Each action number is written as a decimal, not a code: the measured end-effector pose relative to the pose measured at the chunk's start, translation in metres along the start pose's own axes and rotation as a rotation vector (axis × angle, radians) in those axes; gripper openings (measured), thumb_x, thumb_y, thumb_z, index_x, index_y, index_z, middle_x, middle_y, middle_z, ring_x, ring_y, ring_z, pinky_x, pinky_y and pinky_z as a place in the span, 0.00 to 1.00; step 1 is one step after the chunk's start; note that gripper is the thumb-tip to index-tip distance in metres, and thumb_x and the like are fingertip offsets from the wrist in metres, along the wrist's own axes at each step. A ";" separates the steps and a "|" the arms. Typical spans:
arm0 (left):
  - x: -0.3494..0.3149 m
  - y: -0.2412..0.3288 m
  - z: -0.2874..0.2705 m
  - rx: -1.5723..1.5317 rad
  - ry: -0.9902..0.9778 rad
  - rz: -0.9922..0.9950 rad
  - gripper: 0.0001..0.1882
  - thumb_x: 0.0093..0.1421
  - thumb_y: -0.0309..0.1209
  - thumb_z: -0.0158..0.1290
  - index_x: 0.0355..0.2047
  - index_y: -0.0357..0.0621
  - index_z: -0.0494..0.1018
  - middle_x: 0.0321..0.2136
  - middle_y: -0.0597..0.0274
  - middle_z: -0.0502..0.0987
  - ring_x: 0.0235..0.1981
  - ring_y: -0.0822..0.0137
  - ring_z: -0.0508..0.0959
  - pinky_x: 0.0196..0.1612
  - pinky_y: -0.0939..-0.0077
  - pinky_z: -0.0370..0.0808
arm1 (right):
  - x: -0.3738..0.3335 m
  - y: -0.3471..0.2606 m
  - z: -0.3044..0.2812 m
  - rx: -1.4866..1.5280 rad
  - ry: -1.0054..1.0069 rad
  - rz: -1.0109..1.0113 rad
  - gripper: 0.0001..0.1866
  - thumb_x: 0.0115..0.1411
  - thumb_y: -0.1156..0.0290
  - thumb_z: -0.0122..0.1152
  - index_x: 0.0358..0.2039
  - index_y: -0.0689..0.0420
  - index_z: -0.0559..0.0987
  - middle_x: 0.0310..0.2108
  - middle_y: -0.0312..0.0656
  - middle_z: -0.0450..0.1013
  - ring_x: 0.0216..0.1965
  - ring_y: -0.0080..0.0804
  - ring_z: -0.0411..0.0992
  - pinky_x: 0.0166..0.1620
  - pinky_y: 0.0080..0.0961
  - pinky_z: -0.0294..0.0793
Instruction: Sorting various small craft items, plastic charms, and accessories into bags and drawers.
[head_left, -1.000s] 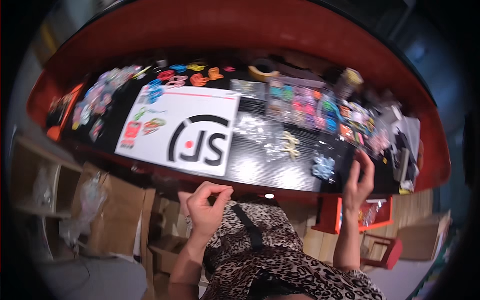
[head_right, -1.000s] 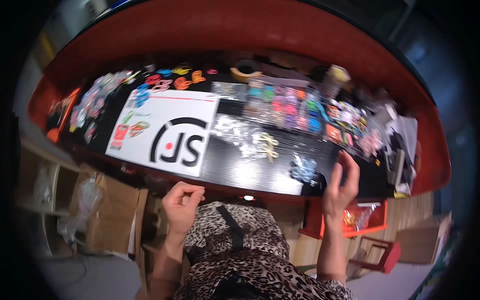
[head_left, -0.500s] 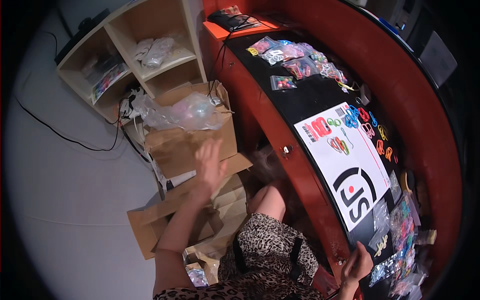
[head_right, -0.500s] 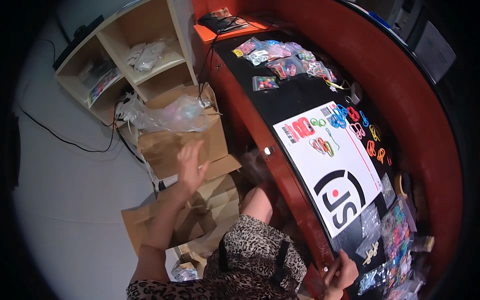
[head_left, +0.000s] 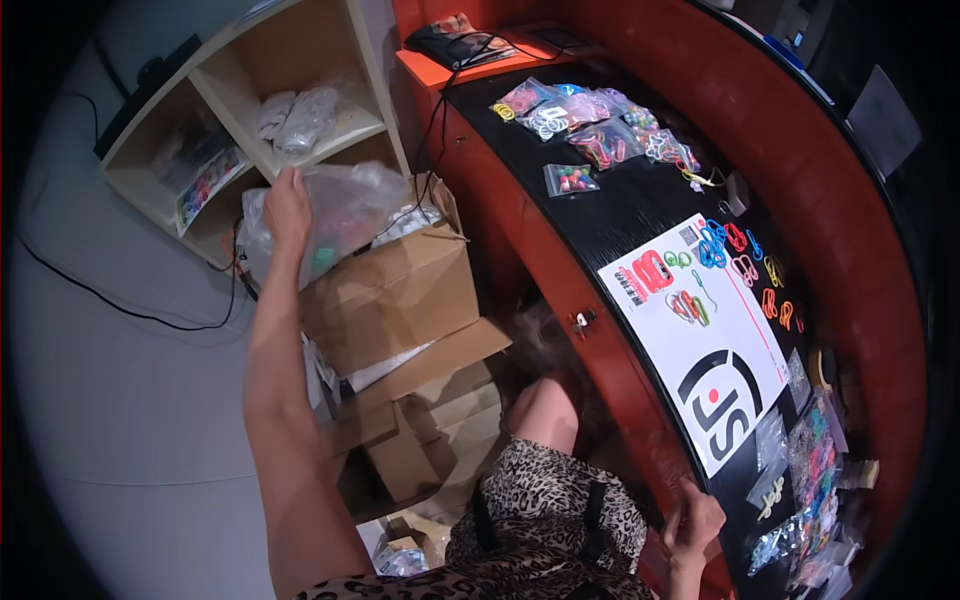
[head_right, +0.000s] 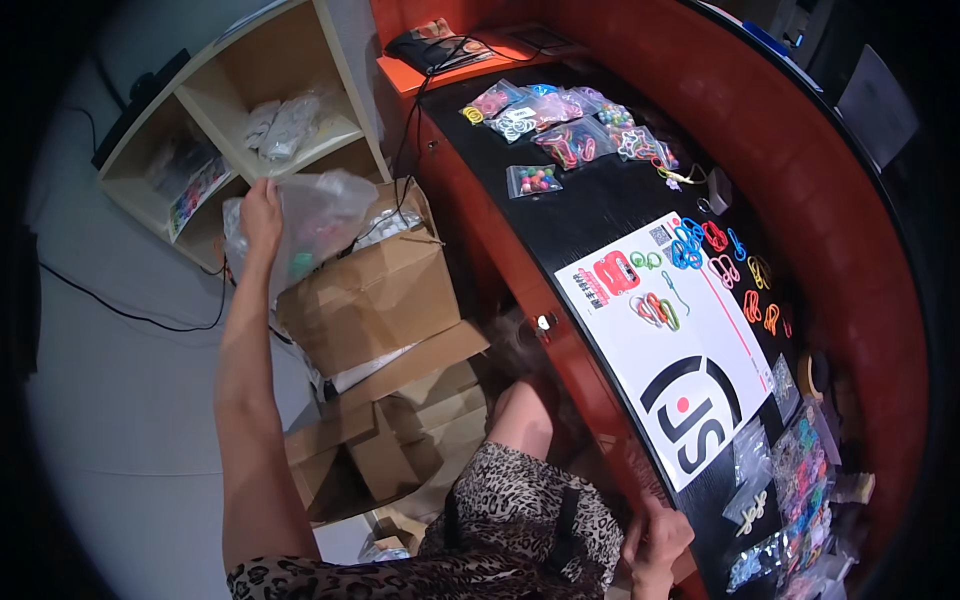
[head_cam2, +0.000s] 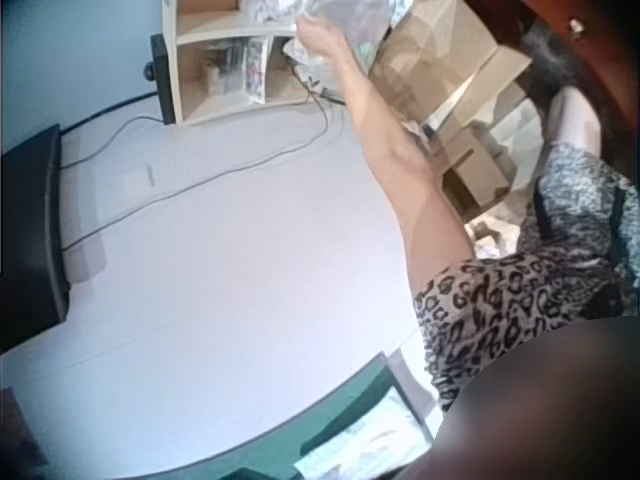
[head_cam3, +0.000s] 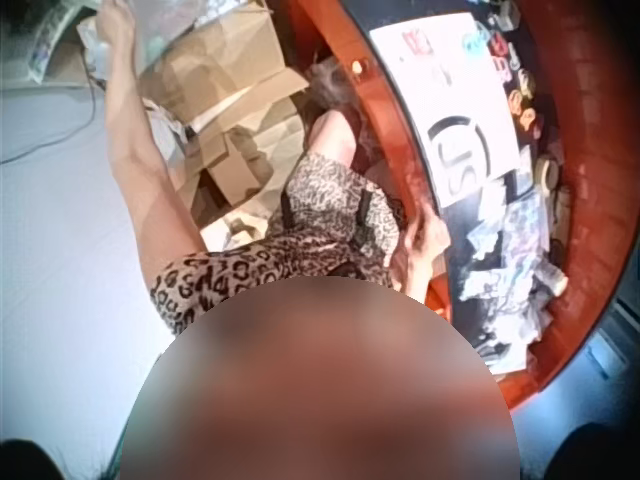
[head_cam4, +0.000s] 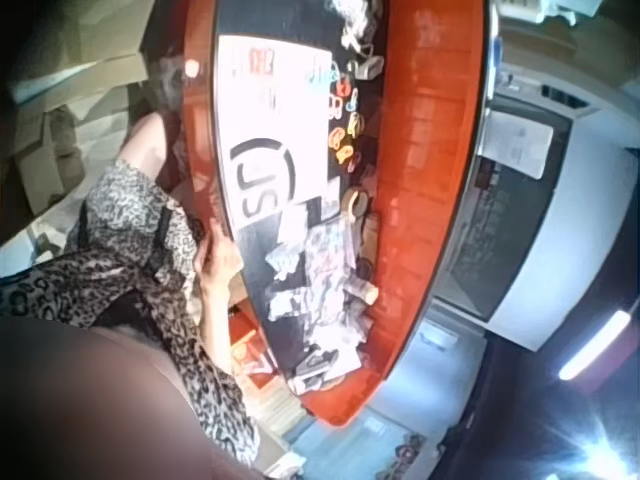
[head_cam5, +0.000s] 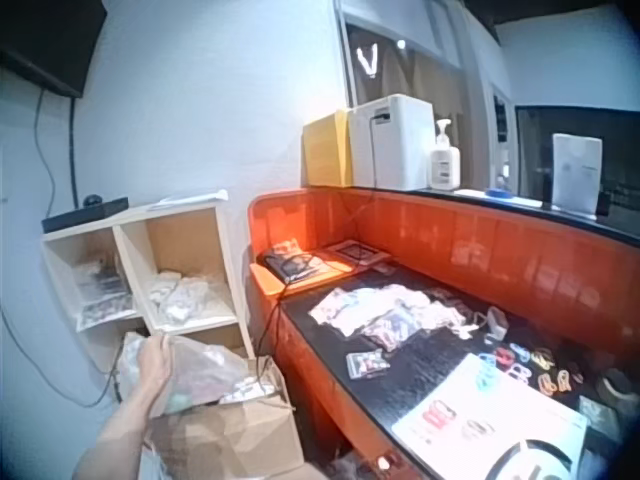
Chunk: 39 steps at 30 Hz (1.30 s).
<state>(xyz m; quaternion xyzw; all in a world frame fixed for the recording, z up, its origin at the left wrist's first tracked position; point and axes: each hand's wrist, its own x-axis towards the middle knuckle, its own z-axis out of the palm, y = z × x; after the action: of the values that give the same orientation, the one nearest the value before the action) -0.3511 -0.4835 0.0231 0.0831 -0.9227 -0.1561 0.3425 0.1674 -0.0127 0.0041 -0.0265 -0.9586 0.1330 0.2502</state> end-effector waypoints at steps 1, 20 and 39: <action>0.010 0.014 -0.020 -0.113 -0.025 0.186 0.10 0.67 0.36 0.47 0.38 0.45 0.75 0.32 0.44 0.80 0.37 0.38 0.78 0.38 0.47 0.73 | -0.001 -0.004 0.001 0.053 0.003 -0.021 0.21 0.44 0.84 0.60 0.42 0.61 0.80 0.19 0.42 0.68 0.18 0.41 0.66 0.25 0.36 0.61; -0.309 0.232 -0.225 -0.621 -0.424 1.692 0.22 0.50 0.29 0.61 0.48 0.47 0.79 0.18 0.67 0.63 0.19 0.68 0.69 0.20 0.72 0.65 | 0.028 -0.037 -0.083 0.173 0.098 -0.248 0.27 0.49 0.76 0.66 0.52 0.61 0.76 0.54 0.48 0.73 0.55 0.47 0.72 0.54 0.41 0.70; -0.425 0.205 -0.255 -0.898 -0.381 1.972 0.14 0.58 0.32 0.54 0.39 0.36 0.81 0.55 0.57 0.75 0.54 0.65 0.77 0.56 0.63 0.74 | -0.089 0.007 -0.110 0.224 0.345 0.444 0.04 0.59 0.78 0.65 0.33 0.63 0.79 0.20 0.40 0.73 0.23 0.14 0.69 0.27 0.17 0.69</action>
<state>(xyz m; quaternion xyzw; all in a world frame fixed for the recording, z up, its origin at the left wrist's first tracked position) 0.1267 -0.2396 0.0196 -0.8482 -0.4808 -0.1458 0.1677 0.2983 0.0097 0.0523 -0.2300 -0.8521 0.2829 0.3754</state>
